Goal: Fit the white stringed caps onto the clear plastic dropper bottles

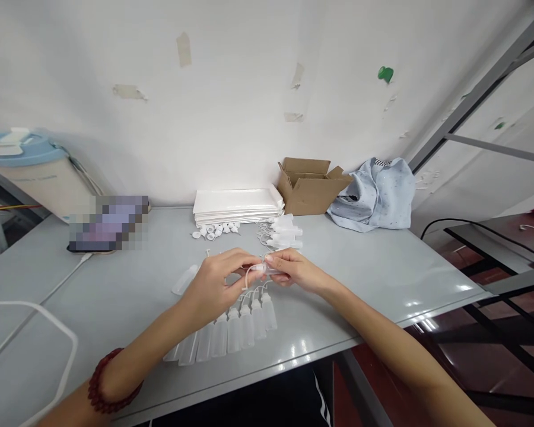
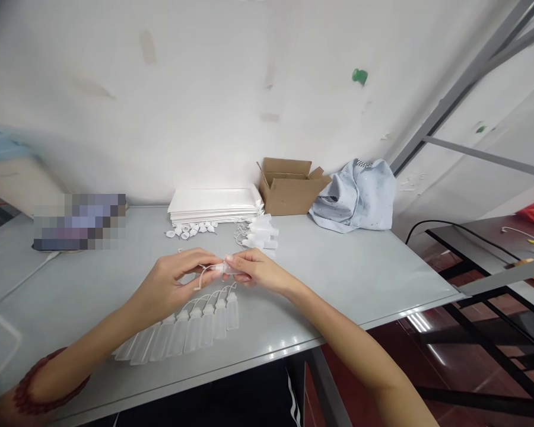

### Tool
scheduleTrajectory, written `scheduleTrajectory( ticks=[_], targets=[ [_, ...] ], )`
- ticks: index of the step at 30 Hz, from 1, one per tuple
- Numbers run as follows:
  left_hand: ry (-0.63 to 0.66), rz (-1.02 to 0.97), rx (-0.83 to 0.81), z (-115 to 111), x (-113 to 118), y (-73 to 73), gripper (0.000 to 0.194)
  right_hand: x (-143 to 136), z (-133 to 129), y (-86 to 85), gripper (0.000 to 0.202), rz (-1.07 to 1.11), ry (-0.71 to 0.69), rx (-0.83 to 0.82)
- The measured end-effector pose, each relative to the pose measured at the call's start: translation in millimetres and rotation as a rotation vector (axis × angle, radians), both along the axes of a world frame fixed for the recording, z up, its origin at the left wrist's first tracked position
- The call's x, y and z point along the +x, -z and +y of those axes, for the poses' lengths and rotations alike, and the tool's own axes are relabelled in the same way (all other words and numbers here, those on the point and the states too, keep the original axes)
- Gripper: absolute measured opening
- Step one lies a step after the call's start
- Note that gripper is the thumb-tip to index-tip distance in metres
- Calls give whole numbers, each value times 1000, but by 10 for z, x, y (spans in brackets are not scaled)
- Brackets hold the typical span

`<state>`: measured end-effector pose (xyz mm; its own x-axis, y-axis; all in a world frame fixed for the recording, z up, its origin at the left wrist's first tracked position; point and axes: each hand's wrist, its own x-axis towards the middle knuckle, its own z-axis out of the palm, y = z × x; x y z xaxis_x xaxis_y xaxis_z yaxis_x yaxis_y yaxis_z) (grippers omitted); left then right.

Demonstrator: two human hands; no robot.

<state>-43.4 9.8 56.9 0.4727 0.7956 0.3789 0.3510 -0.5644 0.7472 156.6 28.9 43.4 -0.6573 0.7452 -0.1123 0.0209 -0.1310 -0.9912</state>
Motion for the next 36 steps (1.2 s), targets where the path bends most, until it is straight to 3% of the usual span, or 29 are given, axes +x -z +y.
scheduleTrajectory(
  ticks=[7, 13, 16, 20, 22, 25, 29, 32, 34, 36],
  targets=[
    [-20, -4, -253, -29, 25, -15, 27, -41, -27, 2, 41, -49, -42, 43],
    [-114, -88, -400, 30, -13, -35, 25, -45, -62, -28, 30, -171, 218, 340],
    [-119, -73, -326, 26, -3, 3, 26, -37, -51, -12, 30, -166, 246, 338],
    [-138, -23, 112, -19, 42, 113, 20, -10, 20, 36, 40, -36, 110, 17],
    [-125, -5, 220, -29, 55, 141, 19, -1, 49, 49, 42, 2, 83, -97],
    [-119, -15, 75, -25, 53, 102, 20, -1, 53, 42, 41, 17, 107, -73],
    [-116, -45, -246, -19, 29, -2, 27, -4, 10, -9, 36, -5, 155, 115],
    [-84, -14, -383, -21, 18, -17, 32, 0, -17, -42, 32, -54, 201, 225],
    [-46, 42, -356, -22, 19, 10, 36, 4, -22, -46, 32, -63, 210, 239],
    [-33, 119, -145, -23, 24, 57, 37, 10, -17, -36, 35, -32, 195, 183]
  ],
)
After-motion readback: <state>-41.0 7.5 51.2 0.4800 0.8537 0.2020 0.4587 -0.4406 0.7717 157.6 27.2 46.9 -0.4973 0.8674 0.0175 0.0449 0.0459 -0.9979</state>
